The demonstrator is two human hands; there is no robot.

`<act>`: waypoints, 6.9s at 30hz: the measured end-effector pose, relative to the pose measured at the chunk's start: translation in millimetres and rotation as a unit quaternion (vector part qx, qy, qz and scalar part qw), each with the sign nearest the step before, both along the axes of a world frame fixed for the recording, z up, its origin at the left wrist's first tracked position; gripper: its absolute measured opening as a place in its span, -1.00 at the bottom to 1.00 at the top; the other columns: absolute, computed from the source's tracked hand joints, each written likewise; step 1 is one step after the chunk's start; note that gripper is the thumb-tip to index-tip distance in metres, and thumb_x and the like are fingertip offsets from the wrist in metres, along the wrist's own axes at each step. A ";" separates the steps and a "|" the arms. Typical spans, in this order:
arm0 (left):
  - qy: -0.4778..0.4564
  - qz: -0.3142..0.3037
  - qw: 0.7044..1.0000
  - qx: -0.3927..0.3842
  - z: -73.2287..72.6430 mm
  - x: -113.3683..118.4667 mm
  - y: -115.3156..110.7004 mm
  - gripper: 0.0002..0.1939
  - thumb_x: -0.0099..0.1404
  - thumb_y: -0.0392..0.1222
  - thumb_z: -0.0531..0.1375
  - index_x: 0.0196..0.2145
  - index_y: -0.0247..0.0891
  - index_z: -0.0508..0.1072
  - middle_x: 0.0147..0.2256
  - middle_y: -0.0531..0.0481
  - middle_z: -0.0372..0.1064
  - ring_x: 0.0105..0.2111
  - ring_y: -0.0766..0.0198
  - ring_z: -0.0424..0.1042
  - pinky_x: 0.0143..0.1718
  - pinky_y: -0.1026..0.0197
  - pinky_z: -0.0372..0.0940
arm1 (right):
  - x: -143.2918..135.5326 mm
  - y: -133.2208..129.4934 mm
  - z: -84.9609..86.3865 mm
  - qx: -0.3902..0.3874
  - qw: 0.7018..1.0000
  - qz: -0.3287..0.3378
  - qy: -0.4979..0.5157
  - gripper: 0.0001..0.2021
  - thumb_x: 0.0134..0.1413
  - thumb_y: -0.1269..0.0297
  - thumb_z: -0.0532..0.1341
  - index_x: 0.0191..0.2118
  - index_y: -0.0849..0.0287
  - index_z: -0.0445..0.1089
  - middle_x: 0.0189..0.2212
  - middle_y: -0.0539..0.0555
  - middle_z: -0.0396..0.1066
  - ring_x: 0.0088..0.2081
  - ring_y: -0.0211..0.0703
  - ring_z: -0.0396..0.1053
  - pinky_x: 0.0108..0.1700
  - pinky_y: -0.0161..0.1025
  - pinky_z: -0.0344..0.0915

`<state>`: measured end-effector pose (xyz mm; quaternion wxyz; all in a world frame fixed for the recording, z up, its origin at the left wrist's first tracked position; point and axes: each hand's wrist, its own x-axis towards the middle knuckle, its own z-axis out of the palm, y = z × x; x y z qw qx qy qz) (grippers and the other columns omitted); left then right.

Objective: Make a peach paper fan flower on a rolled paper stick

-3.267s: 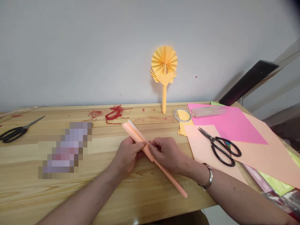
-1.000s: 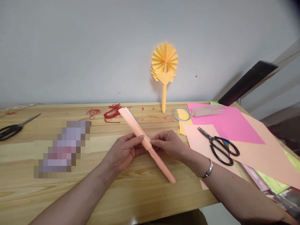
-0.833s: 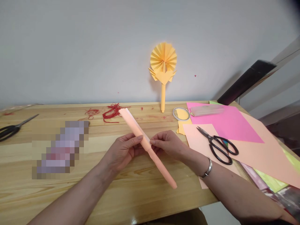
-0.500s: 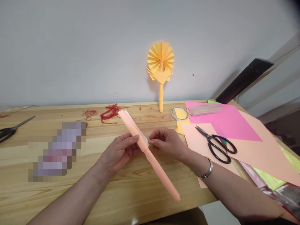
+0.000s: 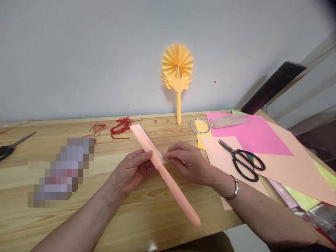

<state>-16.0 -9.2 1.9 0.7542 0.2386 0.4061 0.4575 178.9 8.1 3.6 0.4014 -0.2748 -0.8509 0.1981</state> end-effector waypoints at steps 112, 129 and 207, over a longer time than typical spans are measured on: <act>0.112 -0.011 0.991 0.070 -3.2 5.4 -4.1 -0.87 0.04 -0.25 0.30 -0.41 -0.34 0.57 -0.40 -0.09 0.54 -0.35 0.16 0.48 -0.24 0.15 0.37 | 0.7 -9.4 5.0 -0.043 0.986 -0.057 -0.153 -0.76 0.15 0.34 0.09 -0.47 0.24 0.44 -0.55 0.02 0.35 -0.49 -0.31 0.25 -0.44 -0.36 0.11; 0.129 -0.031 0.989 0.069 0.2 5.9 -5.4 -0.86 0.05 -0.23 0.29 -0.39 -0.33 0.57 -0.38 -0.09 0.55 -0.34 0.16 0.48 -0.23 0.16 0.37 | 2.8 -8.8 6.5 -0.077 0.982 -0.039 -0.170 -0.75 0.16 0.32 0.09 -0.45 0.25 0.44 -0.53 0.03 0.34 -0.48 -0.33 0.23 -0.46 -0.36 0.04; 0.023 0.026 0.997 0.068 7.0 35.3 -5.2 -0.87 0.07 -0.23 0.29 -0.44 -0.37 0.54 -0.48 -0.05 0.47 -0.42 0.25 0.44 -0.31 0.23 0.33 | -0.9 7.7 37.6 -0.523 0.849 -0.061 0.044 -0.79 -0.03 0.21 0.23 -0.47 0.28 0.45 -0.57 0.03 0.36 -0.49 -0.33 0.30 -0.47 -0.37 0.17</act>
